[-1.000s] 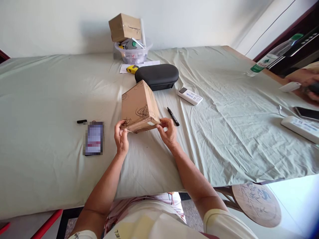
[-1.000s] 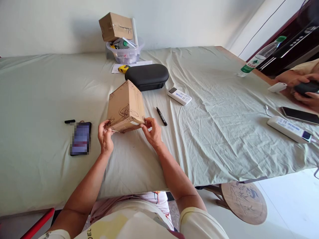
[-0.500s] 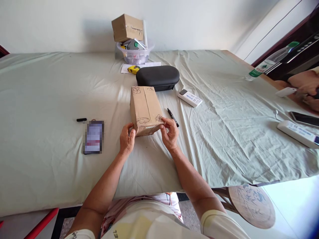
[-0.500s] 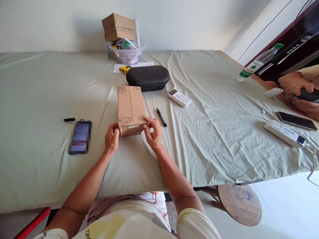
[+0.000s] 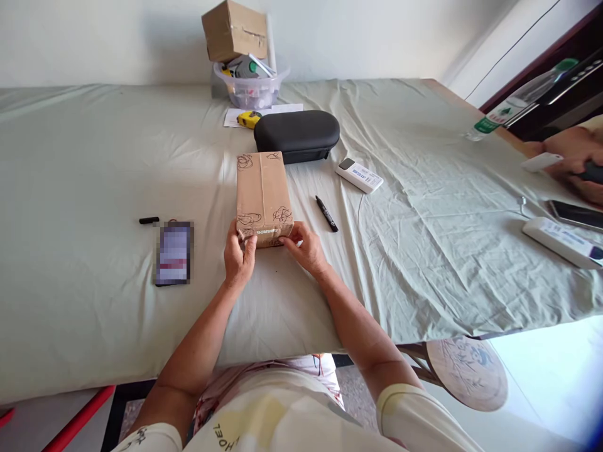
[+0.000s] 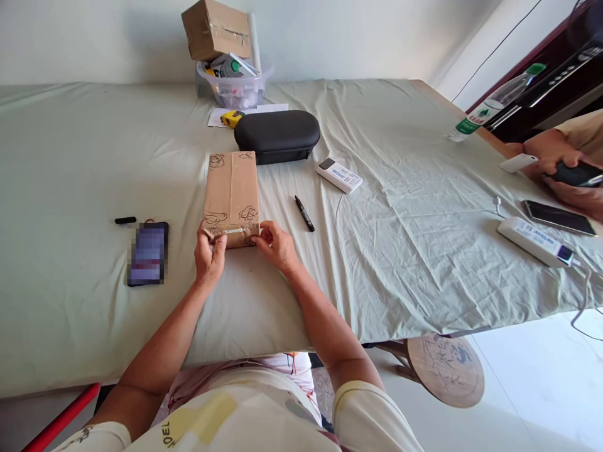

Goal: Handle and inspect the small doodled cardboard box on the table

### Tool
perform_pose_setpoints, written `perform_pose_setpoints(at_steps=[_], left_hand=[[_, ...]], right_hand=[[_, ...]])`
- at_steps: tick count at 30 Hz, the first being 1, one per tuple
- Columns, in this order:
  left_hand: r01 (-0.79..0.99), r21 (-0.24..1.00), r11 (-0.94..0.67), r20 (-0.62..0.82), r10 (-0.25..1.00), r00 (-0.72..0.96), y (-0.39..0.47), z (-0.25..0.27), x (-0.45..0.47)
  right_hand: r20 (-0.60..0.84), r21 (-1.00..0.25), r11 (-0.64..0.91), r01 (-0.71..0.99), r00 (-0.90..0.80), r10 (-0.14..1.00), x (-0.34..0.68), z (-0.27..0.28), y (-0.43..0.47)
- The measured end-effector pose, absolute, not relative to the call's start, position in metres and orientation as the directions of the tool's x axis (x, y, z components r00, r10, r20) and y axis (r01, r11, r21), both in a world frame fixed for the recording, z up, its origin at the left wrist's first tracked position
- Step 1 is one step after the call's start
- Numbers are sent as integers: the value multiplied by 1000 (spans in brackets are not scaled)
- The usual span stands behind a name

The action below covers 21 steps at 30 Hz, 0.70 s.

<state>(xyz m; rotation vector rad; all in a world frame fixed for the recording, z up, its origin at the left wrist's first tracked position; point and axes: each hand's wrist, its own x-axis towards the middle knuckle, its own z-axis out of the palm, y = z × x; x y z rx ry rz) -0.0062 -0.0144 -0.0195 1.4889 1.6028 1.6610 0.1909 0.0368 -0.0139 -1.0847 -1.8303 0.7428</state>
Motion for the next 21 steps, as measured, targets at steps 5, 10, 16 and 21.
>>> perform_pose_setpoints(at_steps=[5, 10, 16, 21], left_hand=[[399, 880, -256, 414, 825, -384, -14, -26, -8], [364, 903, -226, 377, 824, -424, -13, -27, -7], [237, 942, -238, 325, 829, -455, -12, -20, -8], [4, 976, -217, 199, 891, -409, -10, -22, -9]], right_hand=[[242, -729, 387, 564, -317, 917, 192, -18, 40], [378, -677, 513, 528, -349, 857, 194, -19, 40], [618, -601, 661, 449, -263, 741, 193, -13, 39], [793, -428, 744, 513, -182, 581, 190, -4, 33]])
